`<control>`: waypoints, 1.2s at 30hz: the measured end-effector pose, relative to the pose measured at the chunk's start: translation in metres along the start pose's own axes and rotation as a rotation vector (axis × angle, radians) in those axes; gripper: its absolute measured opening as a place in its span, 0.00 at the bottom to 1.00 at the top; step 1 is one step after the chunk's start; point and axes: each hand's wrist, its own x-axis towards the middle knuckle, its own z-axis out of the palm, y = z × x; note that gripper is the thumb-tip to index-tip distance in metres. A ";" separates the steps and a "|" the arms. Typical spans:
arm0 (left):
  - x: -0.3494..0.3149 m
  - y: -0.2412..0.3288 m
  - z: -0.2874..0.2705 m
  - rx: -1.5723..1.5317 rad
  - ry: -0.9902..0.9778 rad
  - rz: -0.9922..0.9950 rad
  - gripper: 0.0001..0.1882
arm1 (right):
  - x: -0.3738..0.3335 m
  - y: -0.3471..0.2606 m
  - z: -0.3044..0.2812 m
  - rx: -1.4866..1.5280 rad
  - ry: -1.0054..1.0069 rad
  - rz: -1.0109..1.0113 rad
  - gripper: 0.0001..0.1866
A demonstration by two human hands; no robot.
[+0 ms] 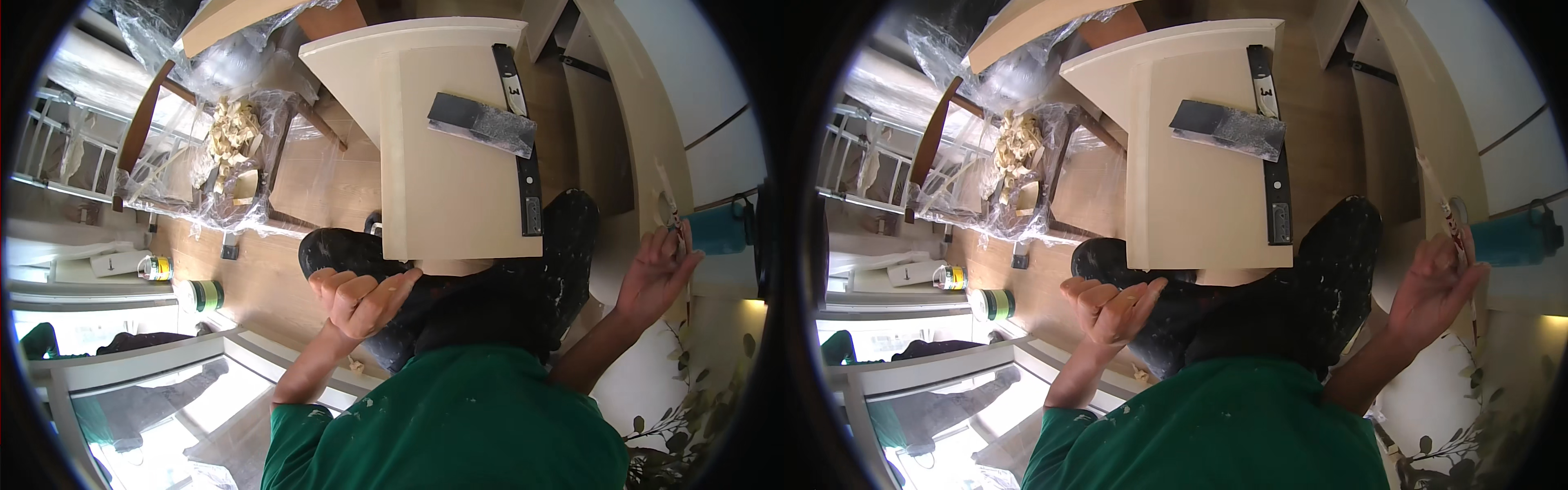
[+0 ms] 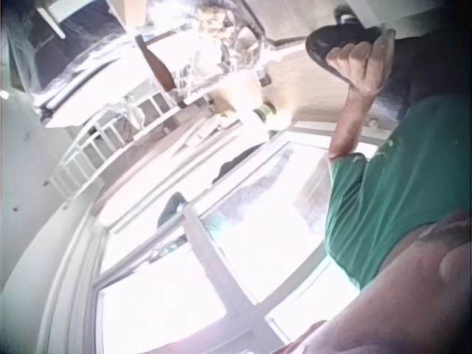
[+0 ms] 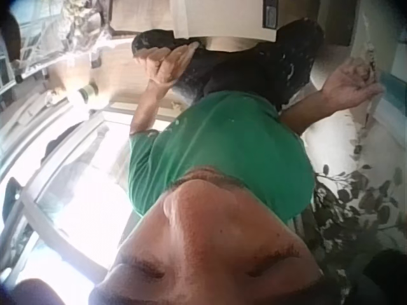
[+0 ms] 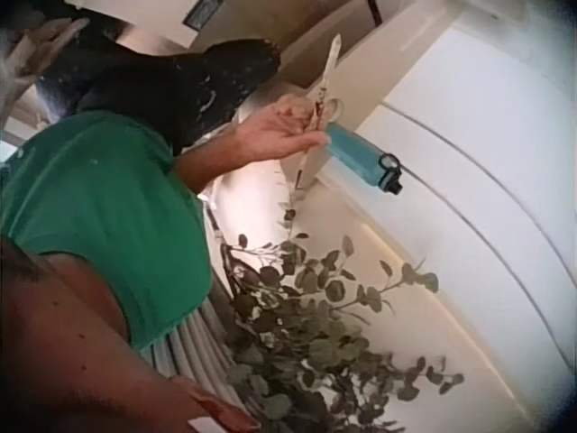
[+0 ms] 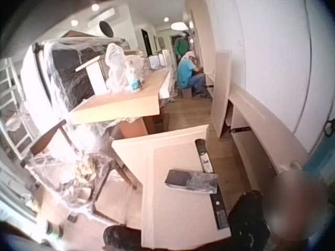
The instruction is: The person sands the edges and corners of a small white wooden shelf using a sanding block, then applies a liquid substance along the seams with a thin paintbrush before resuming sanding on different sections of the piece.
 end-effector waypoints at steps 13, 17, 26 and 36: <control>0.022 -0.010 0.000 0.016 -0.066 0.039 0.15 | 0.002 -0.002 0.001 0.006 0.027 -0.006 0.25; 0.037 -0.024 -0.001 -0.040 -0.138 0.103 0.13 | 0.003 -0.008 0.007 0.001 0.020 -0.009 0.25; 0.087 -0.044 -0.021 -0.190 -0.443 0.214 0.16 | 0.003 -0.015 0.005 -0.064 0.119 -0.039 0.23; 0.090 -0.053 -0.023 -0.465 -0.553 -0.038 0.15 | -0.005 0.007 0.015 -0.005 0.035 0.002 0.26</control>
